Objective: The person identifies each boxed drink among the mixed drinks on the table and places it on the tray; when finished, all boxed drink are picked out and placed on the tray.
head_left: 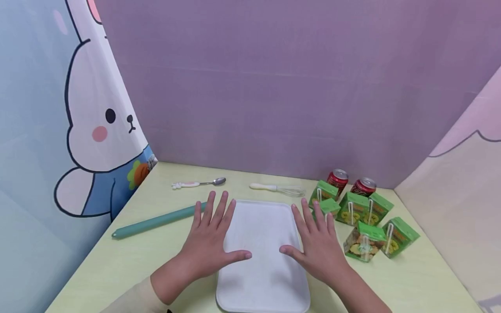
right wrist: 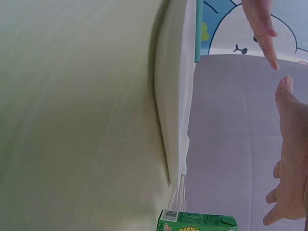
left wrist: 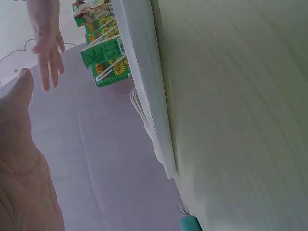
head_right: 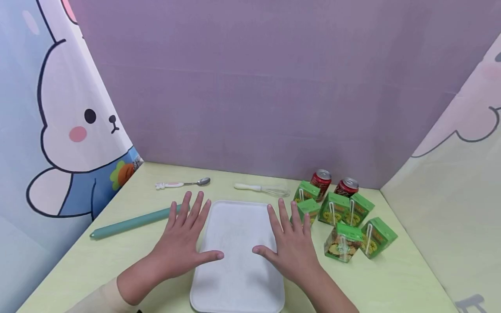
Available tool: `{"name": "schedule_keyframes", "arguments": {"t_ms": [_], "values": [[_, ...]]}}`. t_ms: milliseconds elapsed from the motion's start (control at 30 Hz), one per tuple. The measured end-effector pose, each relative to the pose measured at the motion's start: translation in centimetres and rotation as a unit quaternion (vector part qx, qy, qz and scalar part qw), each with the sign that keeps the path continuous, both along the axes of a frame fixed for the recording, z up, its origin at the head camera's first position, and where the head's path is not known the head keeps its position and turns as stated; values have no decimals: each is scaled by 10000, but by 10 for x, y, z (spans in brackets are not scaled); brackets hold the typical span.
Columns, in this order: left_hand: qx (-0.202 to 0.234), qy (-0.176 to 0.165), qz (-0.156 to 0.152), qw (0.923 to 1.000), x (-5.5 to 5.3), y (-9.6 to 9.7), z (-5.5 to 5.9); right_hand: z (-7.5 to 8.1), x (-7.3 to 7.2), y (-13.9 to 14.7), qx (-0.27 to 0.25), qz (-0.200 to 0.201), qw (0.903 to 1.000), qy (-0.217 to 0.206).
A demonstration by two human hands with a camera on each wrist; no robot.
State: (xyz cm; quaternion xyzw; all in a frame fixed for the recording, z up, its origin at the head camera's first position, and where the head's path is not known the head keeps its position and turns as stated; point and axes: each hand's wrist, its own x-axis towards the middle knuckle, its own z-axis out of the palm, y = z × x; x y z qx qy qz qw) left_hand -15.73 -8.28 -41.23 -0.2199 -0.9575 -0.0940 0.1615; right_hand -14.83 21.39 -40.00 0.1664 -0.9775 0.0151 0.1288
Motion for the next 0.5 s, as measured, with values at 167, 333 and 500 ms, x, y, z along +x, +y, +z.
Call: {"name": "schedule_keyframes", "arguments": {"t_ms": [167, 333, 500], "values": [[23, -58, -39, 10000, 1, 1, 0, 0, 2, 2, 12, 4, 10000, 75], [-14, -85, -49, 10000, 2, 2, 0, 1, 2, 5, 39, 29, 9999, 132], [340, -355, -295, 9984, 2, 2, -2, 9, -4, 14, -72, -15, 10000, 24]]}}
